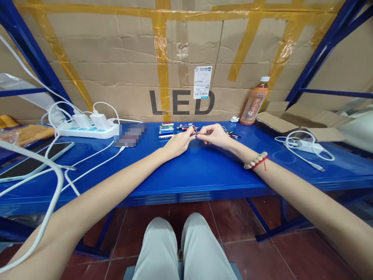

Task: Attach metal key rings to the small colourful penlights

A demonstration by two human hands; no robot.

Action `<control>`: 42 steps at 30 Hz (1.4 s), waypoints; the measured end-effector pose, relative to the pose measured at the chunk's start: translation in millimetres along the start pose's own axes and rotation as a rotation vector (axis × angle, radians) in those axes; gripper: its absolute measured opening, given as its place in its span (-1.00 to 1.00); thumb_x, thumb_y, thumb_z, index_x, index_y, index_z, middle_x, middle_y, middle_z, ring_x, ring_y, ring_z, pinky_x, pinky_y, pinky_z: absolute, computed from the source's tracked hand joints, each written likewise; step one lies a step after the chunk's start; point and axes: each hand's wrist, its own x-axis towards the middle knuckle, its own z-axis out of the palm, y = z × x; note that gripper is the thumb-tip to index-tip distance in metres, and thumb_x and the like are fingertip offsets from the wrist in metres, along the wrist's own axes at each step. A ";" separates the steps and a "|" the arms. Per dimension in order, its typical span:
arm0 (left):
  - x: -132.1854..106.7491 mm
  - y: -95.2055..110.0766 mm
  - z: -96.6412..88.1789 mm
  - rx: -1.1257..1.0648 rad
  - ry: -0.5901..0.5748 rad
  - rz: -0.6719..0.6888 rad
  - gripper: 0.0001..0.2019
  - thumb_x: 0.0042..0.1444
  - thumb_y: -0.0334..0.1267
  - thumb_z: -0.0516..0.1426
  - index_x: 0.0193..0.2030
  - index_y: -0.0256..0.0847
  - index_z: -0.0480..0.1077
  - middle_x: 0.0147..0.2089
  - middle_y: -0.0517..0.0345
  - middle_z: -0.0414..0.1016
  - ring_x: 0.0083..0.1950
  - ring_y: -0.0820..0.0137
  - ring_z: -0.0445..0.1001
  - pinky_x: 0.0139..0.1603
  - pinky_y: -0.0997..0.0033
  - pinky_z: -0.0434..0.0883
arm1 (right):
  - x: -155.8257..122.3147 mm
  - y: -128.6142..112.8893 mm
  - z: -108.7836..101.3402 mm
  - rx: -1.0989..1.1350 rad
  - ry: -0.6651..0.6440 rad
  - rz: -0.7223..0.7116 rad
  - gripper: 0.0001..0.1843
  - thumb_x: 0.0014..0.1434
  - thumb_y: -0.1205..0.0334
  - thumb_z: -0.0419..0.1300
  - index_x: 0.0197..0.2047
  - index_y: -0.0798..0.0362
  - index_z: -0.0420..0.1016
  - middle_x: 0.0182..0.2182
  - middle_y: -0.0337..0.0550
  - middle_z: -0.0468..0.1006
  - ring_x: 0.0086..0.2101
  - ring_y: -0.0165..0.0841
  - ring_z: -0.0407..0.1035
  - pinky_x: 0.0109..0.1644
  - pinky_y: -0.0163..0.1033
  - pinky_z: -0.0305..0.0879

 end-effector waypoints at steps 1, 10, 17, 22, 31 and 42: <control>0.4 -1.1 0.6 0.004 0.001 0.002 -0.84 0.19 -0.27 -0.14 -0.13 -0.23 0.12 -0.12 0.03 0.39 -0.17 0.29 0.41 -0.24 0.38 0.31 | 0.2 0.4 -0.1 -0.014 0.001 0.010 -0.50 -0.22 -0.09 0.24 -0.45 0.27 0.43 -0.65 -0.20 0.35 -0.68 -0.60 0.16 -0.64 -0.47 0.10; 4.7 -6.1 3.6 0.061 -0.022 -0.006 -0.82 0.19 -0.25 -0.13 -0.11 -0.23 0.14 -0.15 0.03 0.40 -0.15 0.28 0.40 -0.25 0.39 0.31 | 3.0 10.2 -3.4 0.027 -0.064 0.147 -0.47 -0.19 -0.11 0.24 -0.35 0.24 0.45 -0.67 -0.25 0.30 -0.66 -0.64 0.11 -0.62 -0.51 0.06; 4.3 -0.2 -0.3 0.075 -0.092 -0.022 -0.81 0.18 -0.23 -0.14 -0.11 -0.22 0.15 -0.18 0.02 0.40 -0.21 0.27 0.41 -0.27 0.37 0.31 | 3.3 9.6 -11.6 0.017 -0.158 0.165 -0.47 -0.25 -0.10 0.27 -0.37 0.22 0.46 -0.63 -0.23 0.33 -0.62 -0.62 0.15 -0.60 -0.50 0.10; 2.9 5.2 -4.1 0.075 -0.127 -0.025 -0.81 0.19 -0.21 -0.15 -0.13 -0.20 0.15 -0.20 0.04 0.41 -0.24 0.28 0.42 -0.31 0.38 0.31 | 4.8 5.1 -15.8 -0.052 -0.183 0.115 -0.50 -0.29 -0.06 0.30 -0.41 0.24 0.47 -0.64 -0.22 0.34 -0.63 -0.60 0.17 -0.61 -0.49 0.12; 2.1 4.6 -5.8 0.053 -0.099 -0.024 -0.78 0.20 -0.18 -0.18 -0.10 -0.19 0.14 -0.17 0.02 0.41 -0.21 0.26 0.42 -0.27 0.34 0.32 | 6.9 6.3 -18.0 -0.020 -0.180 0.118 -0.49 -0.26 -0.07 0.27 -0.38 0.23 0.48 -0.59 -0.20 0.38 -0.61 -0.59 0.20 -0.59 -0.47 0.14; 0.5 8.7 -5.4 0.005 -0.080 -0.015 -0.72 0.20 -0.19 -0.16 0.04 -0.14 0.09 -0.05 0.03 0.37 -0.12 0.27 0.40 -0.18 0.32 0.32 | 8.6 13.6 -20.4 0.034 -0.217 0.138 -0.48 -0.23 -0.10 0.25 -0.38 0.23 0.45 -0.64 -0.26 0.32 -0.62 -0.62 0.15 -0.57 -0.48 0.11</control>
